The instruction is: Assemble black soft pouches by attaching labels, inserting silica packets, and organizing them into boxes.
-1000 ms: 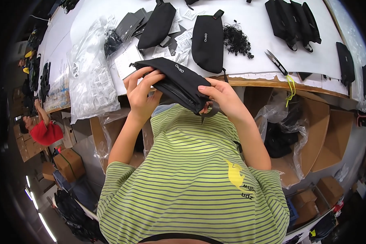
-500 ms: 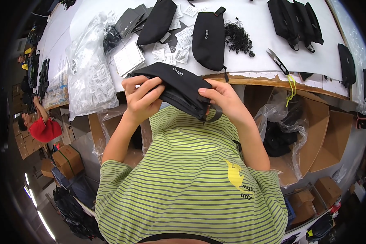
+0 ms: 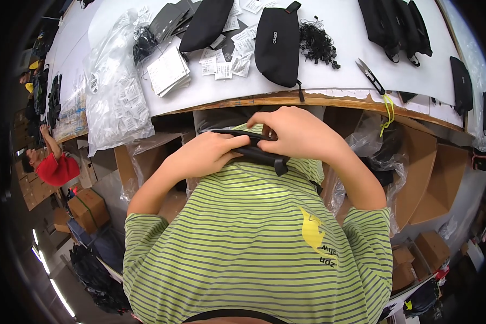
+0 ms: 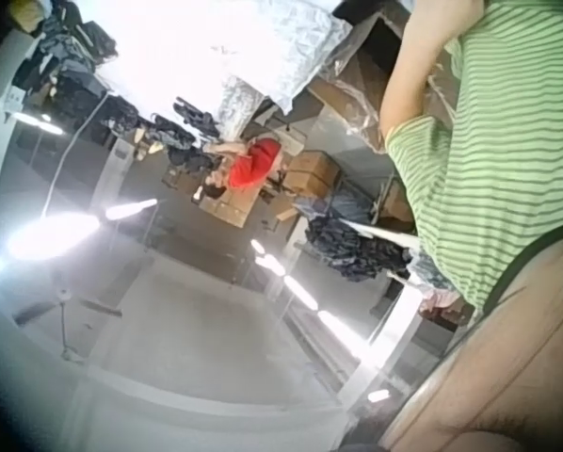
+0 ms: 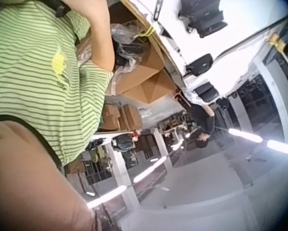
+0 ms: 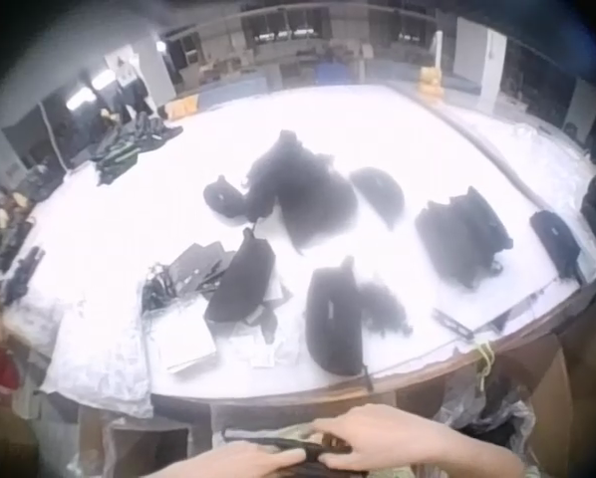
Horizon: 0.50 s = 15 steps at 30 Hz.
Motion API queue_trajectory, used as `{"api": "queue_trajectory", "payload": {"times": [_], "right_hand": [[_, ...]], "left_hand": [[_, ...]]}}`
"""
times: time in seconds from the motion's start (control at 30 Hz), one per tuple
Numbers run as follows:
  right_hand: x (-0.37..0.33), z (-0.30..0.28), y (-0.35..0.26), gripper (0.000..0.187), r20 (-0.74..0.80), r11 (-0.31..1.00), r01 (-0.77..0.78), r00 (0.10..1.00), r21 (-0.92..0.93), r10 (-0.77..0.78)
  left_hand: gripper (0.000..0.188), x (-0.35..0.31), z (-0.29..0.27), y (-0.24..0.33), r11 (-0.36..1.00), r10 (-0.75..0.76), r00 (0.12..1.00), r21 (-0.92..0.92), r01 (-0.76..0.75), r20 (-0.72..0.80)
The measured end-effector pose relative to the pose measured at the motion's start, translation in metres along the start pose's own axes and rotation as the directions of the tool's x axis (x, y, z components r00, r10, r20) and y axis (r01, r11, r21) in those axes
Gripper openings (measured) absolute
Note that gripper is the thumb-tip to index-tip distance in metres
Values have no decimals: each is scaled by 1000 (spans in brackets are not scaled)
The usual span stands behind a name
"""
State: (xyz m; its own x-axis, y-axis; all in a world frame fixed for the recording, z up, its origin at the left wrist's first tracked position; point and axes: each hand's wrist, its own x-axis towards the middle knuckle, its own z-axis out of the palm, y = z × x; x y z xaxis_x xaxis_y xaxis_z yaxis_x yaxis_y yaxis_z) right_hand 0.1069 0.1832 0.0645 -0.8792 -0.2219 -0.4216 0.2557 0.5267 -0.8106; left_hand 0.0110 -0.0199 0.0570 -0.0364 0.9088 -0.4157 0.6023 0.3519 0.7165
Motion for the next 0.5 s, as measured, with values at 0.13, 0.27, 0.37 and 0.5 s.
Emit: {"api": "queue_trajectory", "payload": {"times": [0.13,0.27,0.37,0.5], "right_hand": [[-5,-15,6,35,-11,978,-59,998,201,63],[-28,4,65,55,-89,988,141,987,66,-135],[-34,35,73,54,-161,984,169,971,-51,-175],[-22,58,65,43,-247,976,10,968,219,46]], "left_hand": [[20,0,-13,-3,983,-111,993,-155,103,-42],[21,-12,-14,-23,967,-48,993,-254,20,-104],[25,-26,-16,-38,895,-92,990,-444,36,-106],[28,-46,-9,-54,849,-232,953,-518,100,-196]]}}
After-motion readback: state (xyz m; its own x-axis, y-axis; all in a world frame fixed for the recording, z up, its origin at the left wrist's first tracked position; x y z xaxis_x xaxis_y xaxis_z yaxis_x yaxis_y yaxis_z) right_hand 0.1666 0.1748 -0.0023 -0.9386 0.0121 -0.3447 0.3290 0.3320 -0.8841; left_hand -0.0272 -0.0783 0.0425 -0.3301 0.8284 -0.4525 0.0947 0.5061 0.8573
